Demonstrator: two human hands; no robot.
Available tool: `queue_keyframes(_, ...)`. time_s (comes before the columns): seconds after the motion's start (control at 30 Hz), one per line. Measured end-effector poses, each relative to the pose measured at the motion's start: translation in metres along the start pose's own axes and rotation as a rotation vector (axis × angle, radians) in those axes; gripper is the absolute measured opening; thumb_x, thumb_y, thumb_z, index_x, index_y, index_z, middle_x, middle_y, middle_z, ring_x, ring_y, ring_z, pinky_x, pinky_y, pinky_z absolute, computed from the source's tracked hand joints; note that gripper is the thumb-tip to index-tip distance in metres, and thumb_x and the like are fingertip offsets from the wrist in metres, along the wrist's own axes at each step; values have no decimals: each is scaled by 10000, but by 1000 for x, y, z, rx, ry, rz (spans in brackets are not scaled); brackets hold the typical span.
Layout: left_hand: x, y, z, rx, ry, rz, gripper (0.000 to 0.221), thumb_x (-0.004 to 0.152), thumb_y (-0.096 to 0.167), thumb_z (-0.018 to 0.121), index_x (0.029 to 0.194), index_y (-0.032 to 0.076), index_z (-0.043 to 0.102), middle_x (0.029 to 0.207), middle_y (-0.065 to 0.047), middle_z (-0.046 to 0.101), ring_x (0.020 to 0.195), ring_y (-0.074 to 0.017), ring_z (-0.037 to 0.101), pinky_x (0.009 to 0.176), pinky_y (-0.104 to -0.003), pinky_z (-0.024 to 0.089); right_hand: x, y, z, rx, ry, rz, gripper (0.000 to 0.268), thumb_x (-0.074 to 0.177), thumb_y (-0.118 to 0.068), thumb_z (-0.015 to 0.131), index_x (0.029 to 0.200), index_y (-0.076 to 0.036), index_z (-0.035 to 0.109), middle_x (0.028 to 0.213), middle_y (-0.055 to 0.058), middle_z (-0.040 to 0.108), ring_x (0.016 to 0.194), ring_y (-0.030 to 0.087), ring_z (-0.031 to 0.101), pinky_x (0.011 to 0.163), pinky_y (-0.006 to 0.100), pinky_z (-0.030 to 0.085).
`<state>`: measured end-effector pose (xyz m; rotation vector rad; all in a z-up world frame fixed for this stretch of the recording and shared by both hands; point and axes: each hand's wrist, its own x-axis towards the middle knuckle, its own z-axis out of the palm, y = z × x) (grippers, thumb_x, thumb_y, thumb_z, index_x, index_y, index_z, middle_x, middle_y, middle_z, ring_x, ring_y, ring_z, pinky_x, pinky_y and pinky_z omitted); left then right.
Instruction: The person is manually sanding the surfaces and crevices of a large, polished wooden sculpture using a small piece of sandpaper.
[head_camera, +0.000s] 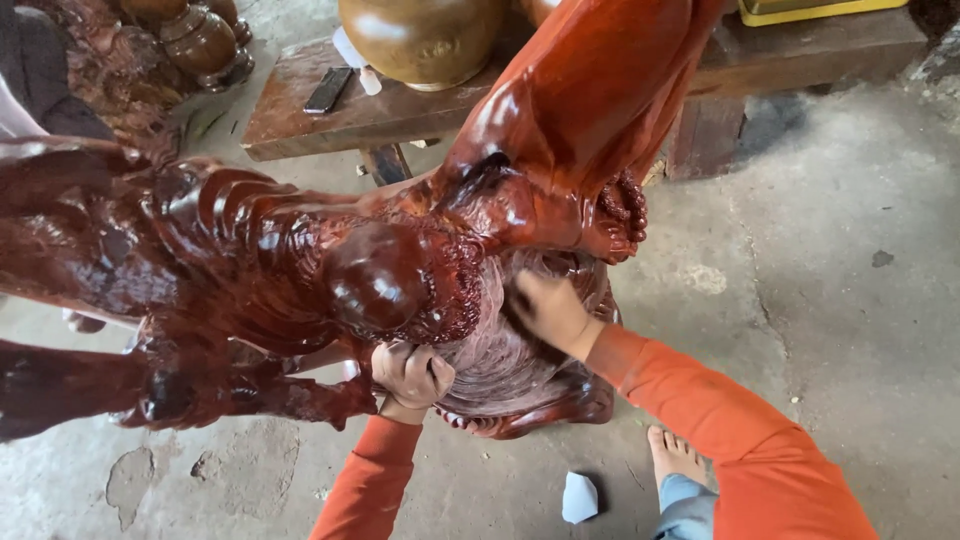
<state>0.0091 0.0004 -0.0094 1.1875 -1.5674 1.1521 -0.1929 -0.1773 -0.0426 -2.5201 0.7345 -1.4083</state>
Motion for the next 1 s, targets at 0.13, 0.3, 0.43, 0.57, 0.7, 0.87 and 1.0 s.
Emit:
queue_keyframes(0.13, -5, -2, 0, -7, 6, -3, 157, 930, 333, 504, 864, 199, 552, 783, -27, 400, 574, -221, 465, 549, -379, 431, 8, -4, -14, 73, -25, 65, 241, 745, -118, 770, 807, -131, 537, 570, 92, 578, 555, 340, 656, 507, 416, 521)
queue_keyframes(0.3, -7, -5, 1, 12, 11, 9, 158, 924, 339, 504, 859, 202, 549, 792, -29, 406, 581, -220, 452, 543, -375, 421, 1, 0, 0, 107, -23, 65, 241, 759, -122, 776, 857, -122, 556, 603, 76, 622, 589, 315, 678, 526, 388, 541)
queue_keyframes(0.43, -4, -8, 2, 7, 1, 25, 152, 924, 330, 504, 864, 198, 551, 792, -33, 410, 584, -229, 460, 543, -383, 423, 2, 1, -7, 34, -76, 8, 214, 737, -120, 768, 809, -115, 567, 596, 102, 611, 594, 334, 677, 545, 428, 542)
queue_keyframes(0.57, -13, -3, -1, 6, -17, 11, 148, 924, 323, 505, 868, 195, 552, 792, -37, 414, 586, -235, 466, 544, -389, 425, 10, 9, -6, 1, -25, 22, 256, 779, -138, 749, 830, -143, 498, 580, 23, 541, 553, 288, 636, 532, 359, 525)
queue_keyframes(0.7, -10, -4, -2, 9, -22, 20, 142, 924, 314, 506, 873, 190, 554, 792, -42, 419, 590, -245, 475, 545, -398, 427, -7, 4, -11, 5, -78, -60, 228, 772, -151, 751, 807, -147, 525, 592, 56, 557, 572, 301, 642, 534, 397, 516)
queue_keyframes(0.87, -10, -5, -2, 15, -23, 18, 145, 929, 309, 501, 865, 188, 548, 797, -46, 426, 594, -242, 476, 543, -395, 421, -5, 22, -8, -86, -83, -92, 242, 756, -170, 754, 822, -149, 522, 599, 56, 528, 575, 296, 623, 536, 405, 506)
queue_keyframes(1.0, 0, -3, -3, 19, -19, 18, 148, 929, 318, 502, 860, 194, 543, 792, -31, 418, 587, -230, 470, 546, -386, 419, -19, 25, 4, -72, -89, -109, 138, 872, -184, 672, 842, -181, 537, 609, 12, 533, 570, 260, 633, 542, 359, 514)
